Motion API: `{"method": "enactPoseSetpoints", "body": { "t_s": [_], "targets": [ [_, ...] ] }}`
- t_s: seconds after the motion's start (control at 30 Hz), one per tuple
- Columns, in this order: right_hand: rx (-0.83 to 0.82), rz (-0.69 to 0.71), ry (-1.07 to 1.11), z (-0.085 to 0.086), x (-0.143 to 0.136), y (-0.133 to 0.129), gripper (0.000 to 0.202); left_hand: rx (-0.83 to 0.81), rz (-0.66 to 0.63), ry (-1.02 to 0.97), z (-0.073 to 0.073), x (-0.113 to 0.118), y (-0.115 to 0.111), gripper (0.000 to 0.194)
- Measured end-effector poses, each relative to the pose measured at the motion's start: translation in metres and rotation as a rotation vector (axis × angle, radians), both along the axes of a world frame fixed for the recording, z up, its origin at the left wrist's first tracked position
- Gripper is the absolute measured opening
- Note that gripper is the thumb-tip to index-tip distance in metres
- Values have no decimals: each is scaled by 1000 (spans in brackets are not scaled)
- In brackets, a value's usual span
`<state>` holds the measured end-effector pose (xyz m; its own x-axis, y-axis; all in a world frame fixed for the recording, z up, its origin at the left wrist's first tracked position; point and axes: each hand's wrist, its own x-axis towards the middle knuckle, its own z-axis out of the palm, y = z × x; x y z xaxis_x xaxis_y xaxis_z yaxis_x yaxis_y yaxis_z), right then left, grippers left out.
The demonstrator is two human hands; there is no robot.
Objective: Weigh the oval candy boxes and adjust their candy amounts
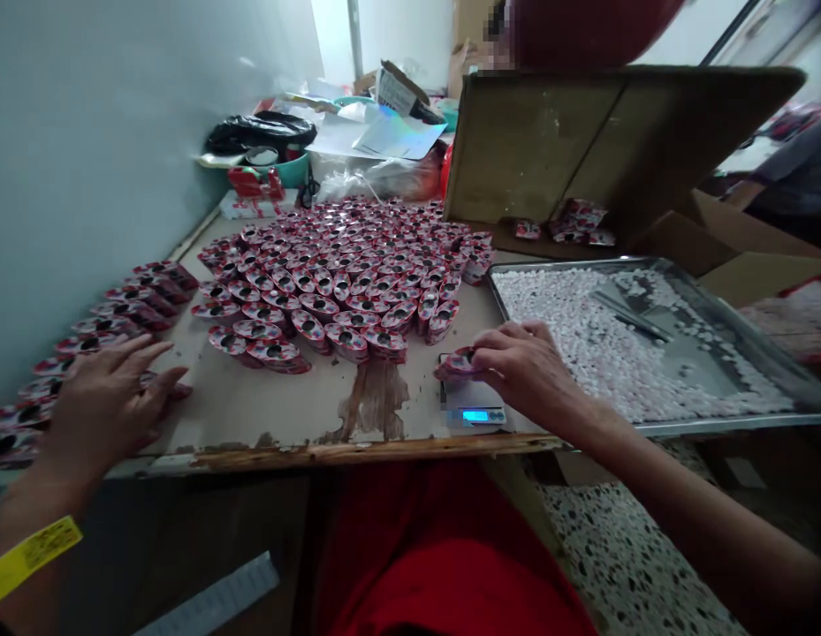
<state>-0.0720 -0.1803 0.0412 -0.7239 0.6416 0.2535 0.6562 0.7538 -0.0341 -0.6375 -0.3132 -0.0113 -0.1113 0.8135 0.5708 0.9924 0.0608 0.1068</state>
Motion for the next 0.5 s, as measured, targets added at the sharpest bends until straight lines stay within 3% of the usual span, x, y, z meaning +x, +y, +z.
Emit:
{"method": "enactPoseSetpoints", "body": {
  "t_s": [0.13, 0.23, 0.33, 0.43, 0.5],
  "targets": [
    [-47, 22, 42, -20, 31, 0, 15, 155, -69, 87, -1, 70, 12, 46],
    [-52, -4, 266, -4, 59, 6, 4, 234, -112, 135, -8, 139, 10, 43],
    [-77, -249, 451, 12, 117, 28, 27, 226, -207, 174, -21, 204, 0, 47],
    [-208, -566, 135, -9, 179, 52, 39, 175, -299, 164, -34, 258, -4, 45],
    [-293, -588, -89, -40, 199, 61, 50, 150, -311, 106, -39, 286, -1, 42]
  ]
}}
